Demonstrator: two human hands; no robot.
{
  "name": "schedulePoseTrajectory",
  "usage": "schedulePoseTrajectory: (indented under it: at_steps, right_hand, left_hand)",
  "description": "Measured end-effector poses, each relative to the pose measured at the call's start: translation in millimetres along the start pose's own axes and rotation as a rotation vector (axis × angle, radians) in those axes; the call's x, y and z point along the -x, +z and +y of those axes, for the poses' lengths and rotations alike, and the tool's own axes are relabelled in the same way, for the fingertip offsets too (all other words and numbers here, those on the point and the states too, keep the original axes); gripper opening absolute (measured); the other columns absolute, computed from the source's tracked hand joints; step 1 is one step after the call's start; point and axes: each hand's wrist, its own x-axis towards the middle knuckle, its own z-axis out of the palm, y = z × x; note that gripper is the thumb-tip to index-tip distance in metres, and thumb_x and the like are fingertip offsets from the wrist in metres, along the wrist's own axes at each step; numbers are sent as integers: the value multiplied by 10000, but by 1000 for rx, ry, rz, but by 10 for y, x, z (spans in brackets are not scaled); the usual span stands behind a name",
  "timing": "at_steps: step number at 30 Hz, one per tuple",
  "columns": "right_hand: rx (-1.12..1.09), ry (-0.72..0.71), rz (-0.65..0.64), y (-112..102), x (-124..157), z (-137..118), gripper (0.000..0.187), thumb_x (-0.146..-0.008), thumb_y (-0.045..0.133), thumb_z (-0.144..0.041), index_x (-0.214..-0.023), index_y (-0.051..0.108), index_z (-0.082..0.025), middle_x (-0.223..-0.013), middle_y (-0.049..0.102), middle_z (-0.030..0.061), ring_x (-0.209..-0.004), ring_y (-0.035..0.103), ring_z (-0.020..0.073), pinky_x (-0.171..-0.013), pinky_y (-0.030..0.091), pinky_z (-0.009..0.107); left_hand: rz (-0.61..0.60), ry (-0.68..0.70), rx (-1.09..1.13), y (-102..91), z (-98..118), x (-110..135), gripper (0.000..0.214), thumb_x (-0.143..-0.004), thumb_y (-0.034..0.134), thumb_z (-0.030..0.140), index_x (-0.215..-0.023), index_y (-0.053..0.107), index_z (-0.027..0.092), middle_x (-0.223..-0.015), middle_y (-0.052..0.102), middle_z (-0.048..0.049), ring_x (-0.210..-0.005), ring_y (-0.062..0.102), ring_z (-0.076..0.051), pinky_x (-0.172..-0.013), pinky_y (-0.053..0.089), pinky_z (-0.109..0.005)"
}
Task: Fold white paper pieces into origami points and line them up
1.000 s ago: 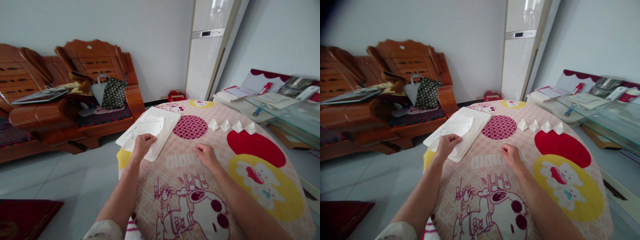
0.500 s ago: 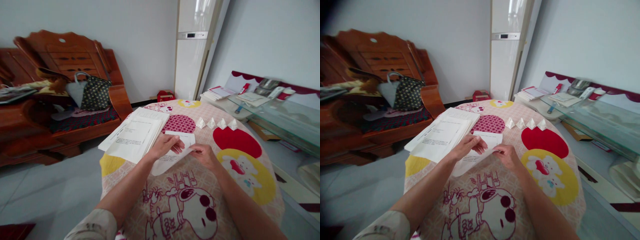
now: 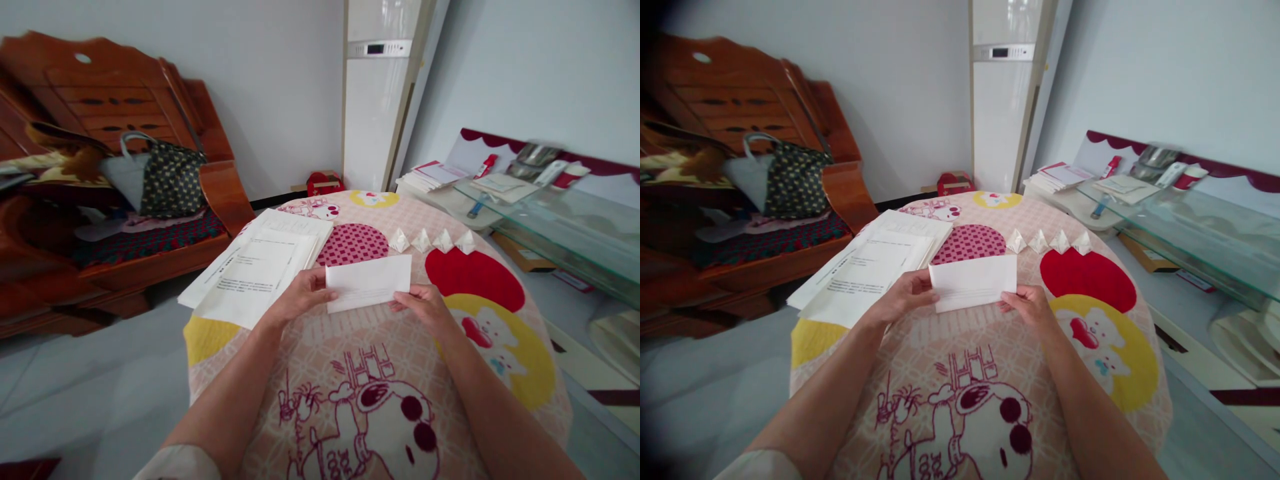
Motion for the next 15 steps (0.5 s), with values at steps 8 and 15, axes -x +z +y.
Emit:
schedulePoseTrajectory:
  at_steps: [8, 15]
  right_hand:
    - [311, 192, -40, -65, 40, -4, 333, -732, 644, -473, -775, 688, -145, -412, 595, 1, -290, 431, 104, -326, 273, 203]
    - [541, 50, 103, 5, 18, 37, 284, -693, 580, -455, -571, 580, -198, -399, 478, -30, -382, 456, 132, -409, 293, 242]
  left_hand:
    - [362, -278, -51, 193, -222, -80, 422, -754, 714, 499, -925, 671, 116, -856, 727, -86, -742, 682, -199, -631, 555, -302]
    - [233, -339, -361, 255, -351, -87, 224, -775, 654, 353, -739, 660, 132, -642, 629, -10, -562, 543, -127, -502, 366, -225]
